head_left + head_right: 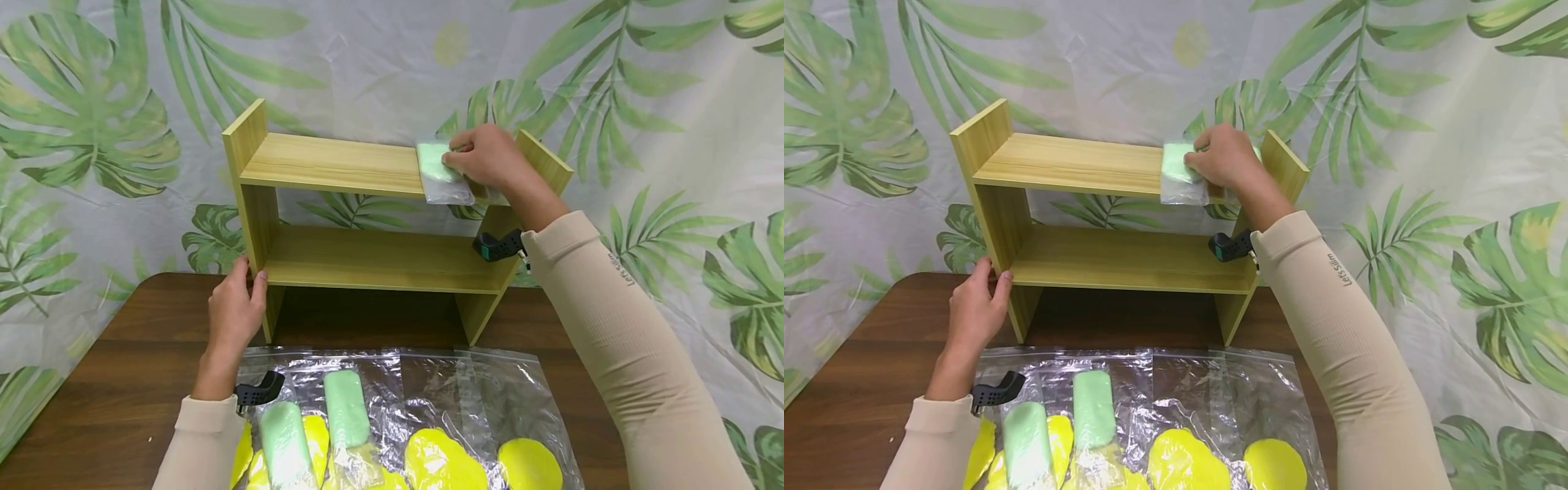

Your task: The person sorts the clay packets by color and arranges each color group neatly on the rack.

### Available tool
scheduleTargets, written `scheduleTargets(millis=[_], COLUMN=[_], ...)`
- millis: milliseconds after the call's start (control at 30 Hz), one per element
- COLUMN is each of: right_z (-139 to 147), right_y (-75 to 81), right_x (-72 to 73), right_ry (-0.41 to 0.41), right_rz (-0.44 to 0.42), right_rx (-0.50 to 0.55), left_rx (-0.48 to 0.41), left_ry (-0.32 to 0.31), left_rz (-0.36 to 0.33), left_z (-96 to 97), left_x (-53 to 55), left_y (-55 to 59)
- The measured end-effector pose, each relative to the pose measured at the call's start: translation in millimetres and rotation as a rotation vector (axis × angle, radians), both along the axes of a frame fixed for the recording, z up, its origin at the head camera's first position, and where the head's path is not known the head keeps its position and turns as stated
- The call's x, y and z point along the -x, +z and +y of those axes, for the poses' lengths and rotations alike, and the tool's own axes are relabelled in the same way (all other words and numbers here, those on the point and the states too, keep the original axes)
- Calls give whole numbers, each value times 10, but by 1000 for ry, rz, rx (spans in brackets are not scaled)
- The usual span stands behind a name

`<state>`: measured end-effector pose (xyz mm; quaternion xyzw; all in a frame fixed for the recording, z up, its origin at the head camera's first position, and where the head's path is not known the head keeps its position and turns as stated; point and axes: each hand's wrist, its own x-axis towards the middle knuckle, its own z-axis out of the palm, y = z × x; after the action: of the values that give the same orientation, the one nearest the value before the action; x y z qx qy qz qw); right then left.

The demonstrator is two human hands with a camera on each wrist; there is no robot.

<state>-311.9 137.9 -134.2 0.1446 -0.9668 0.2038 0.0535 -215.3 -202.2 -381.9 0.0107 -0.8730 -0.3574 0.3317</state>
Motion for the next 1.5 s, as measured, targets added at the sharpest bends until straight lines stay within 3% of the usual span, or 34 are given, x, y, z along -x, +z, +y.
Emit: scheduleTargets(millis=[233,667,1033,1333,1500], right_z=[-3,-16,46,133,142], right_y=[-18,51,36,-108,-228], right_x=[5,-85,-434,-858,-1015], right_ry=[41,19,101,160,201], right_rz=[83,54,69,156,212], right_rx=[-14,40,168,286,312], left_rx=[-2,-9,6,4,2], left_ry=[-2,5,1,-2,7], left_rz=[5,-2,5,-1,3], left_z=[-5,-19,-18,-6,-21], left_x=[6,1,13,26,19], left_y=[-3,-17,-15,8,12])
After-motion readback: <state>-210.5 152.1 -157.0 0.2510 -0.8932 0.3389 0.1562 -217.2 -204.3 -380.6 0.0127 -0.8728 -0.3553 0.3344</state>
